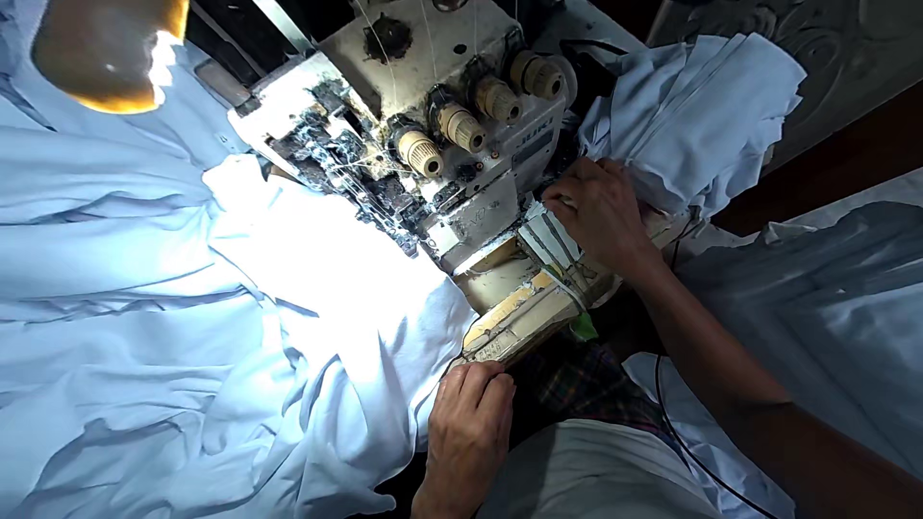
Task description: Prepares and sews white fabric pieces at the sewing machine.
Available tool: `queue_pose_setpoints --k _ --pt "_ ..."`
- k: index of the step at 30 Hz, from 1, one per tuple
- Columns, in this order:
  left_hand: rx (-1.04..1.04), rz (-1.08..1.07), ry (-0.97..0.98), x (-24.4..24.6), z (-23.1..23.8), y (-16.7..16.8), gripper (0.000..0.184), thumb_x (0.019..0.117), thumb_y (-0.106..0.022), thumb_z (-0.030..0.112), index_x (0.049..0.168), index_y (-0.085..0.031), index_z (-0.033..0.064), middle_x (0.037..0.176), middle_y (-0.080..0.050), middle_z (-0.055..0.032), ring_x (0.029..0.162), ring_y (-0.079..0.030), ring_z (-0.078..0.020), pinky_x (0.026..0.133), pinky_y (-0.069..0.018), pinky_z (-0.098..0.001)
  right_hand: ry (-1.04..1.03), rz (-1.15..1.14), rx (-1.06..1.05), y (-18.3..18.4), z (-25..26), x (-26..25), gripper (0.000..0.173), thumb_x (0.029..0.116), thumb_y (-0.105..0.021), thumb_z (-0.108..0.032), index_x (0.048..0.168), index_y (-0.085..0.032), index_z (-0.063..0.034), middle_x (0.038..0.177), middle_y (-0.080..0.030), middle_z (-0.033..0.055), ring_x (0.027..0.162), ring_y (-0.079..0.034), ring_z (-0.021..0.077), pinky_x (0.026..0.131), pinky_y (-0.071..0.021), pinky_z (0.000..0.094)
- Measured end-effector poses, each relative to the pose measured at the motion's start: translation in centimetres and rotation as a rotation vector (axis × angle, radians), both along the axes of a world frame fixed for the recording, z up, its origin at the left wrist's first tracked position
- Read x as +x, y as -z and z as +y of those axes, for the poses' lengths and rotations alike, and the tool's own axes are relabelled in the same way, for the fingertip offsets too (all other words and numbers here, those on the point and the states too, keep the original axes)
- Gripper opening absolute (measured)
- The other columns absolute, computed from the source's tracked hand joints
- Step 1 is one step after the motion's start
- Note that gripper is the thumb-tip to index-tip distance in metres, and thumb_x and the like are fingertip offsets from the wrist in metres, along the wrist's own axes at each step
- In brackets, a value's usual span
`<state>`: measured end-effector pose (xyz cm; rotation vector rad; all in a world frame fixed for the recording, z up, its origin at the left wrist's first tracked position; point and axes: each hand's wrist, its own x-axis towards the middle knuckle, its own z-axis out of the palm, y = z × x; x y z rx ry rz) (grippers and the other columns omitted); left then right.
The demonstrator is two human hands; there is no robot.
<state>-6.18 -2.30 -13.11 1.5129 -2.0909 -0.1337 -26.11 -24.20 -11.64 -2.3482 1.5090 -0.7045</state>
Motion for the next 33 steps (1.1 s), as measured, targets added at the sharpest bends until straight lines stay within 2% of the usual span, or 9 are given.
queue_pose_setpoints --k 3,9,15,19,21,25,29,33 --pt "0.008 0.008 0.0 0.1 0.1 0.3 0.02 0.0988 -0.057 0.017 0.089 -0.073 0.0086 0.096 -0.072 -0.0078 0.092 -0.067 -0.0224 0.084 -0.0518 -0.0312 0.032 0.061 0.08 -0.1 -0.2 0.9 0.024 0.0948 -0.073 -0.027 0.106 -0.076 -0.0051 0.111 -0.066 0.0203 0.11 -0.058 0.0431 0.092 -0.0413 0.061" --pt "0.007 0.029 -0.001 0.2 0.2 0.3 0.02 0.0989 -0.058 0.016 0.089 -0.073 0.0085 0.096 -0.072 -0.0078 0.093 -0.066 -0.0216 0.085 -0.0515 -0.0308 0.054 -0.055 0.108 0.5 0.1 0.6 0.013 0.0915 -0.074 -0.018 0.094 -0.075 -0.0045 0.103 -0.068 0.0177 0.106 -0.06 0.0404 0.092 -0.04 0.0616" --pt "0.004 0.045 -0.002 0.2 0.0 0.5 0.02 0.0992 -0.057 0.016 0.09 -0.073 0.0084 0.095 -0.072 -0.0081 0.092 -0.066 -0.0227 0.085 -0.0518 -0.0319 0.1 -0.066 0.048 -0.5 1.3 -2.3 0.012 0.0937 -0.071 -0.014 0.096 -0.077 -0.0045 0.1 -0.071 0.0175 0.099 -0.065 0.0393 0.095 -0.0411 0.0634" --pt "-0.006 0.064 0.014 -0.2 -0.4 0.3 0.02 0.1002 -0.057 0.016 0.09 -0.073 0.0086 0.095 -0.072 -0.0084 0.091 -0.066 -0.022 0.084 -0.0511 -0.0318 0.1 -0.111 -0.168 0.6 2.0 -2.8 0.01 0.0926 -0.069 -0.01 0.093 -0.077 -0.0036 0.097 -0.072 0.0172 0.094 -0.066 0.0379 0.088 -0.0447 0.0567" --pt "-0.02 0.075 0.011 -0.3 -0.6 0.0 0.02 0.1 -0.057 0.016 0.09 -0.073 0.0084 0.094 -0.072 -0.0086 0.09 -0.066 -0.0215 0.083 -0.0512 -0.0308 0.064 -0.087 -0.34 1.5 2.4 -2.8 0.009 0.0927 -0.069 -0.009 0.09 -0.076 -0.0041 0.094 -0.073 0.0161 0.092 -0.067 0.0369 0.088 -0.0451 0.0539" --pt "-0.037 0.083 0.007 -0.2 -0.9 -0.3 0.02 0.1009 -0.057 0.016 0.091 -0.073 0.0077 0.095 -0.072 -0.0084 0.09 -0.066 -0.021 0.084 -0.0513 -0.0308 -0.039 0.014 -0.599 3.2 3.3 -3.7 0.011 0.0958 -0.065 -0.008 0.093 -0.075 -0.0033 0.095 -0.072 0.0141 0.092 -0.066 0.0339 0.088 -0.0454 0.0519" --pt "-0.06 0.141 0.011 -0.3 -1.3 -0.3 0.02 0.1004 -0.059 0.015 0.09 -0.073 0.0069 0.094 -0.072 -0.0098 0.089 -0.067 -0.0191 0.083 -0.0511 -0.0276 -0.174 0.001 -0.836 4.3 4.4 -5.0 0.009 0.0959 -0.066 -0.01 0.097 -0.073 -0.0049 0.095 -0.071 0.0115 0.094 -0.066 0.0281 0.095 -0.044 0.0475" --pt "0.011 0.397 0.07 -0.5 -2.7 -0.9 0.017 0.0995 -0.062 0.013 0.094 -0.073 0.0015 0.095 -0.072 -0.0107 0.093 -0.068 -0.0115 0.086 -0.054 -0.0208 -0.307 -0.004 -0.921 2.8 7.4 -5.3 0.007 0.1006 -0.062 -0.012 0.104 -0.066 -0.0068 0.098 -0.07 0.0083 0.104 -0.064 0.0225 0.108 -0.0355 0.0442"
